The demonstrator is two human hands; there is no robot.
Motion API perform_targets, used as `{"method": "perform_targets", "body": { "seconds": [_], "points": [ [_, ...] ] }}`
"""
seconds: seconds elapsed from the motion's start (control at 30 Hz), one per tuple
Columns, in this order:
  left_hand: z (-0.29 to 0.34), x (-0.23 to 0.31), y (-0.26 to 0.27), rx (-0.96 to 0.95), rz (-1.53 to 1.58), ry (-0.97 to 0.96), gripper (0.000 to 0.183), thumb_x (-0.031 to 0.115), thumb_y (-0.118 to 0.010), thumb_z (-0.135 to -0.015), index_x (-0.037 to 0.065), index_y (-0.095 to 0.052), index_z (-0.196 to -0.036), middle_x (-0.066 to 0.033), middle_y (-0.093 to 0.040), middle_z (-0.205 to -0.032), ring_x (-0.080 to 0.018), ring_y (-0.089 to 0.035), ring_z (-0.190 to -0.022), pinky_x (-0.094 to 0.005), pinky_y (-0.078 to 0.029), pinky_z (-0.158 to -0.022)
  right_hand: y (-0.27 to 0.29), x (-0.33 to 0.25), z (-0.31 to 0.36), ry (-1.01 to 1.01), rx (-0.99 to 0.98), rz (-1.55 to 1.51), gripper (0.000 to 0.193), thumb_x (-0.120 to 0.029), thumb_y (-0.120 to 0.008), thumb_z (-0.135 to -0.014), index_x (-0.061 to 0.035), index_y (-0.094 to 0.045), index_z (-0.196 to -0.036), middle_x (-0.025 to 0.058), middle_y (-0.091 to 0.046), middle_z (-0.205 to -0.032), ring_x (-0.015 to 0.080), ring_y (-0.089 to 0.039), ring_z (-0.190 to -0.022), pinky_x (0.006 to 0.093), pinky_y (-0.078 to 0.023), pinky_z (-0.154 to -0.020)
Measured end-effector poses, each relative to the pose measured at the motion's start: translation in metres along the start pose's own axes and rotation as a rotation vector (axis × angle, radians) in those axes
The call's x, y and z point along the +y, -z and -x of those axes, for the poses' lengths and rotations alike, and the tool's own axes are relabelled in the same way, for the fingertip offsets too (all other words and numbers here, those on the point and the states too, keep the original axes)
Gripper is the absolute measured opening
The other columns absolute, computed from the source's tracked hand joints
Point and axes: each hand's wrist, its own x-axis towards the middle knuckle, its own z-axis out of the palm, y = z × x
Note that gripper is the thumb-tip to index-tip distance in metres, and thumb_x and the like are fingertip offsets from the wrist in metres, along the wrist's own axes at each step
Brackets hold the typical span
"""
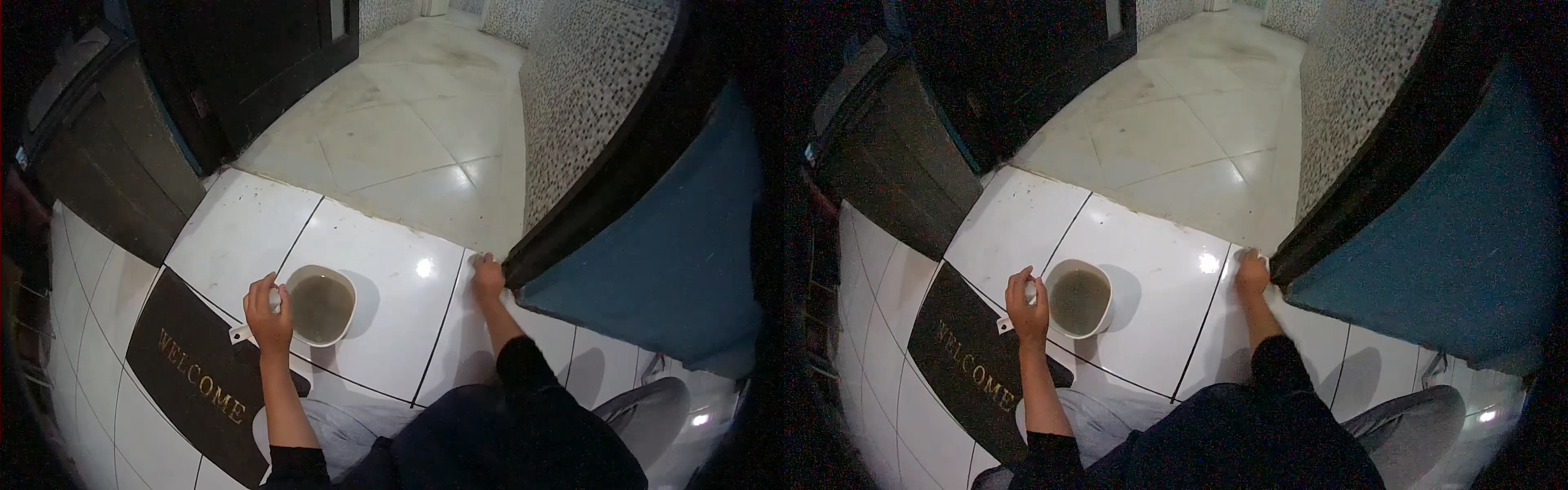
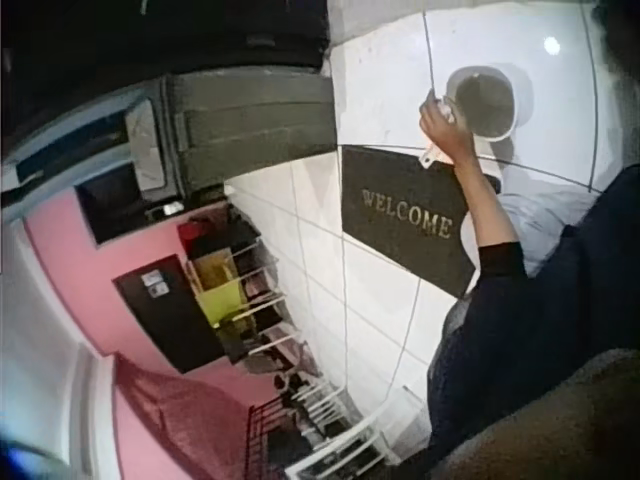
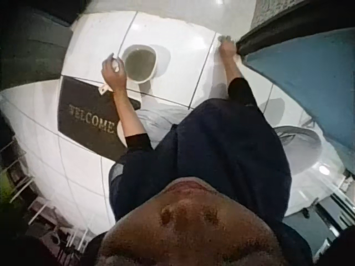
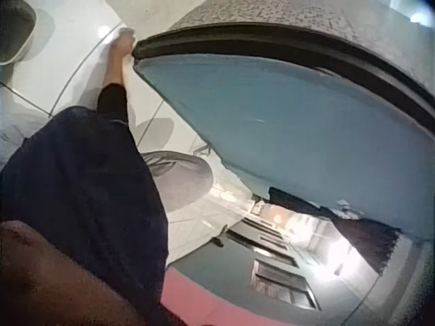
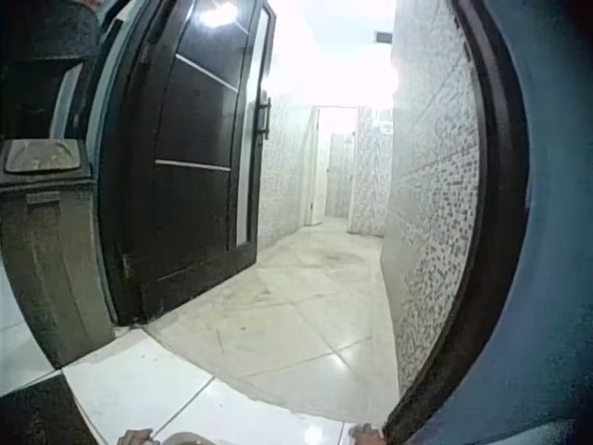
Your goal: The person scrapes material from a joint between floor tiles using a tool, wipes the surface with a cloth, and applies white filler to the joint.
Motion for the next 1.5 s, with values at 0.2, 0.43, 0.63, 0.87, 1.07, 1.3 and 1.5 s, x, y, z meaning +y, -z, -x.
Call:
{"method": "perform_targets", "body": {
  "seconds": [0.2, 0.43, 0.63, 0.87, 1.07, 1.3, 1.5],
  "points": [
    [0.025, 0.025, -0.003, 0.047, 0.014, -0.256, 0.026, 0.005, -0.063, -0.075, 0.003, -0.059, -0.100, -0.0099, -0.060, -0.086, -0.0270, -0.056, -0.078, -0.0380, -0.042, -0.074, 0.059, -0.038, 0.105, 0.288, -0.186, -0.163, 0.027, -0.003, -0.055, -0.073, -0.0094, -0.060, -0.099, 0.0097, -0.055, -0.098, 0.0300, -0.055, -0.084, 0.0402, -0.051, -0.064],
    [0.076, 0.096, 0.001, -0.240, 0.235, -0.521, 0.031, 0.007, -0.066, -0.072, 0.005, -0.059, -0.102, -0.0079, -0.061, -0.086, -0.0245, -0.057, -0.076, -0.0364, -0.042, -0.071, 0.093, -0.020, 0.076, 0.470, -0.784, -0.473, 0.026, -0.032, -0.058, -0.075, -0.0146, -0.072, -0.089, 0.0138, -0.068, -0.086, 0.0286, -0.064, -0.080, 0.0381, -0.051, -0.072],
    [0.139, 0.165, 0.052, -0.486, 0.454, -0.370, 0.030, 0.007, -0.065, -0.074, 0.004, -0.059, -0.103, -0.0099, -0.061, -0.080, -0.0262, -0.058, -0.070, -0.0365, -0.043, -0.064, 0.229, -0.021, -0.028, 0.537, -0.706, -0.257, 0.043, -0.045, -0.071, -0.073, -0.0096, -0.068, -0.097, 0.0079, -0.068, -0.080, 0.0177, -0.062, -0.069, 0.0321, -0.051, -0.065],
    [0.186, 0.214, 0.090, -0.529, 0.622, -0.411, 0.029, 0.009, -0.065, -0.076, 0.004, -0.058, -0.103, -0.0107, -0.062, -0.085, -0.0268, -0.059, -0.073, -0.0359, -0.044, -0.067, 0.413, -0.001, -0.084, 0.573, -0.601, 0.015, 0.035, -0.032, -0.070, -0.077, -0.0065, -0.066, -0.101, 0.0086, -0.068, -0.091, 0.0209, -0.063, -0.082, 0.0324, -0.050, -0.072],
    [0.221, 0.229, 0.100, -0.690, 0.702, -0.478, 0.030, 0.011, -0.065, -0.076, 0.005, -0.057, -0.105, -0.0111, -0.060, -0.087, -0.0280, -0.059, -0.079, -0.0388, -0.044, -0.069, 0.512, 0.027, -0.047, 0.410, -0.412, 0.019, 0.029, -0.022, -0.066, -0.080, -0.0071, -0.066, -0.104, 0.0095, -0.067, -0.094, 0.0213, -0.063, -0.085, 0.0354, -0.049, -0.075],
    [0.238, 0.238, 0.113, -0.737, 0.655, -0.481, 0.030, 0.010, -0.064, -0.076, 0.007, -0.058, -0.106, -0.0107, -0.059, -0.084, -0.0299, -0.056, -0.075, -0.0389, -0.042, -0.067, 0.523, 0.089, -0.006, 0.461, -0.362, -0.020, 0.031, -0.028, -0.068, -0.079, -0.0079, -0.067, -0.103, 0.0104, -0.068, -0.089, 0.0222, -0.064, -0.079, 0.0377, -0.050, -0.070],
    [0.249, 0.236, 0.121, -0.777, 0.686, -0.476, 0.030, 0.011, -0.062, -0.081, 0.007, -0.057, -0.110, -0.0119, -0.059, -0.087, -0.0305, -0.056, -0.079, -0.0397, -0.043, -0.068, 0.522, 0.106, 0.013, 0.424, -0.367, -0.124, 0.029, -0.025, -0.063, -0.082, -0.0101, -0.066, -0.108, 0.0108, -0.066, -0.095, 0.0217, -0.062, -0.086, 0.0366, -0.048, -0.078]
  ]
}}
